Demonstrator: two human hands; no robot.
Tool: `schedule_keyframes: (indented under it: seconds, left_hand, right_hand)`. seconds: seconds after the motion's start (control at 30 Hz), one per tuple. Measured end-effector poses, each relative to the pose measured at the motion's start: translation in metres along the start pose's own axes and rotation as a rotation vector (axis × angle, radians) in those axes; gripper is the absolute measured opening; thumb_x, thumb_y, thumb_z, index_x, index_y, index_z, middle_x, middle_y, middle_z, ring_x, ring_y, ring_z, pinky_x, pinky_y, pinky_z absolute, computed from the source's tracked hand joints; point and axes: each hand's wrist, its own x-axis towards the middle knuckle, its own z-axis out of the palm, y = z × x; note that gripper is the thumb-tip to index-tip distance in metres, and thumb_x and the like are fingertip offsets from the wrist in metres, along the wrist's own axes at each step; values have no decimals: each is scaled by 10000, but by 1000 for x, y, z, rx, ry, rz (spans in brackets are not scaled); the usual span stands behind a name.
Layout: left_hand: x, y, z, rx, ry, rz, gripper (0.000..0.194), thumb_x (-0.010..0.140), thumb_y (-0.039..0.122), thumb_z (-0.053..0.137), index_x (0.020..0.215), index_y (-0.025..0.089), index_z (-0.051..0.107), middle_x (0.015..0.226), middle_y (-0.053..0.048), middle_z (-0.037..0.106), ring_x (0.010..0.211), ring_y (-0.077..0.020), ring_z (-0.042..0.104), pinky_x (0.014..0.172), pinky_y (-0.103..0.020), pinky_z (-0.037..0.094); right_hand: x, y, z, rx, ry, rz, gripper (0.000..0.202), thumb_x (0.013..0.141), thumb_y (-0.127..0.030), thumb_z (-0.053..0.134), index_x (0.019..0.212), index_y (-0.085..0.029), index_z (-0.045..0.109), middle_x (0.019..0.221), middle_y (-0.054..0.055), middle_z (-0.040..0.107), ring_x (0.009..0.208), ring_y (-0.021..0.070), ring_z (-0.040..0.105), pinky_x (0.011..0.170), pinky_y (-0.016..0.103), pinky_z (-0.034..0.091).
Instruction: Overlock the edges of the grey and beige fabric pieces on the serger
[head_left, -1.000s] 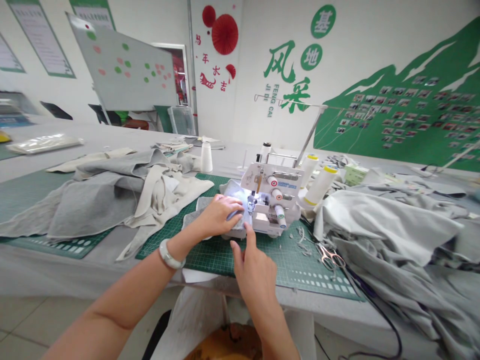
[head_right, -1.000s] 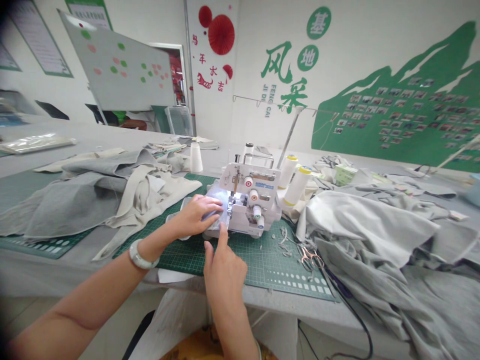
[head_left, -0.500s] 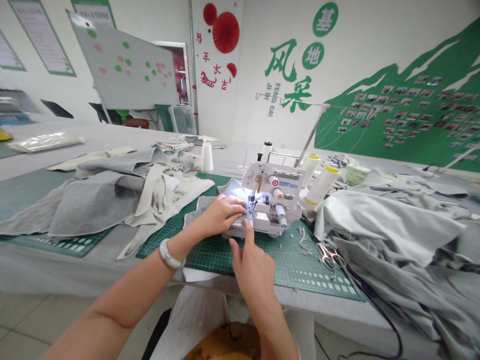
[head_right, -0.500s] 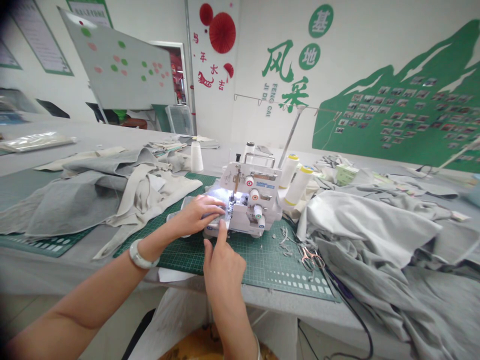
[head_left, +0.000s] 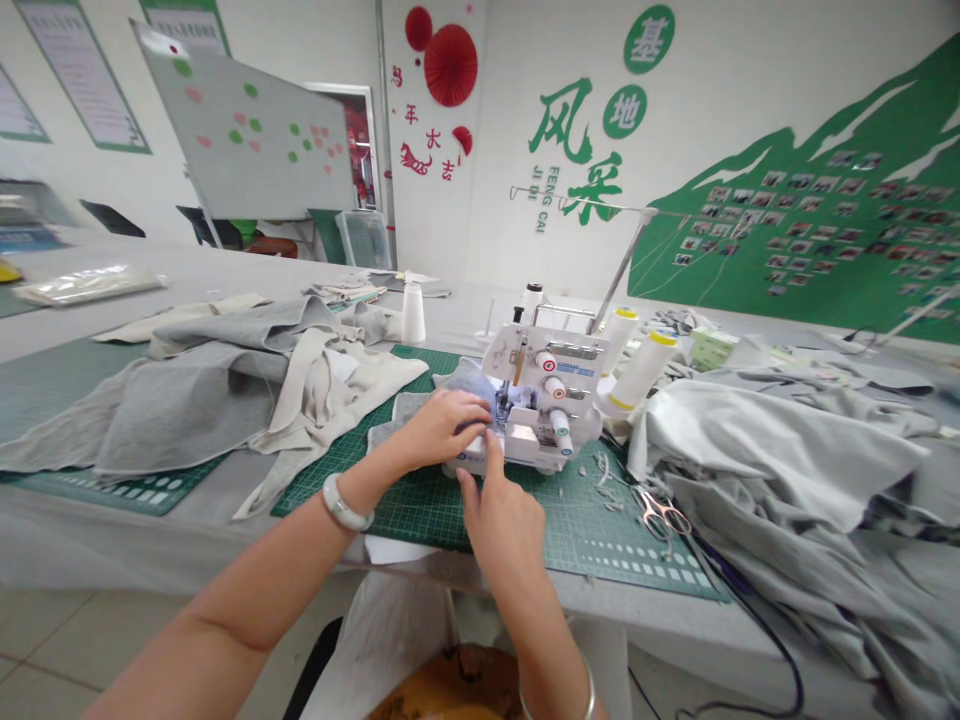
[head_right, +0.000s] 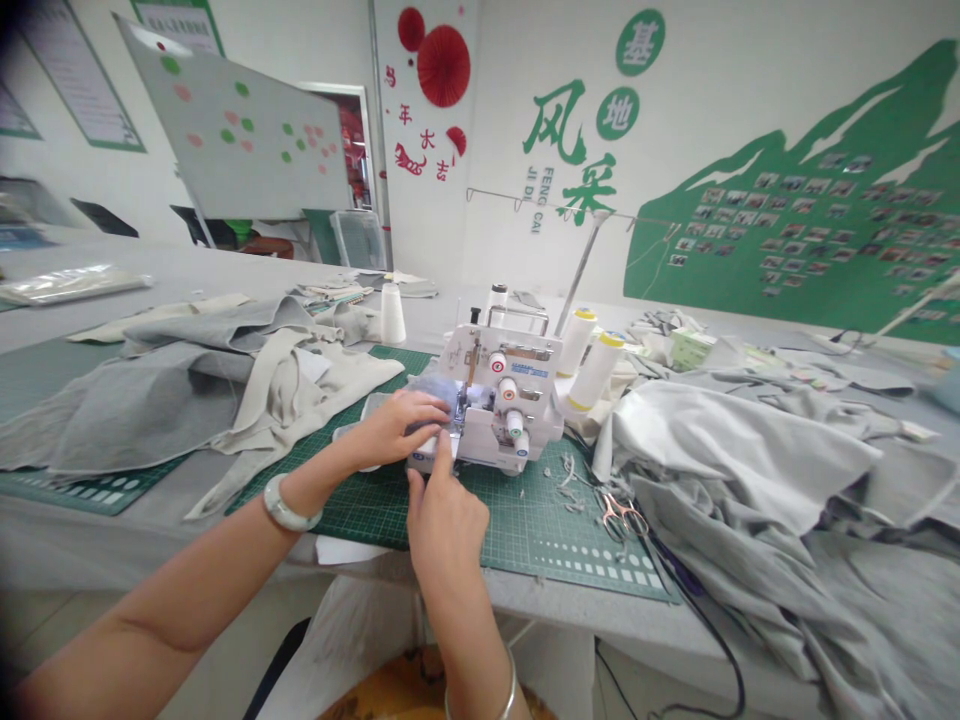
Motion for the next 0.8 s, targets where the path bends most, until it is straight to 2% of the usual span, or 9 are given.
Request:
schedule_keyframes:
  seconds: [0.3,0.53,0.67,0.8]
  left_hand:
    - [4,-2,4,53,-17,-60,244,896,214,508,1057,203,691,1189,-55,670,1132,-219,590,979,-377,419]
    - [7,3,3,164,-53,-111,266,914,221,477,1082,186,680,1178,-68,665,1102,-235,595,945,-396,429]
    - [9,5,4,225,-51,-138,249,921,237,479,1059,189,680,1136,-70,670,1058,-230,599,926,-381,422]
    - [9,13,3,333,-50,-168,222,918,235,482,974,168,685,995,-83,670,958,-230,597,837,-350,442]
  right_hand:
    - [6,-3,-2,17,-26,13,557,972,-374,463,1466,-160,321,789,116,750,682,268,732,590,308,518]
    - [4,-7,-1,67,-19,-12,582,969,-351,476,1469,-113,299,822,128,750,698,266,731,593,300,507]
    - [1,-6,2,79,-20,-12,604,969,-355,475,1481,-109,269,809,121,748,691,271,730,586,308,505]
    - [-1,-4,1,101,-32,-15,608,965,-356,481,1481,-119,266,812,113,750,697,281,730,590,317,502]
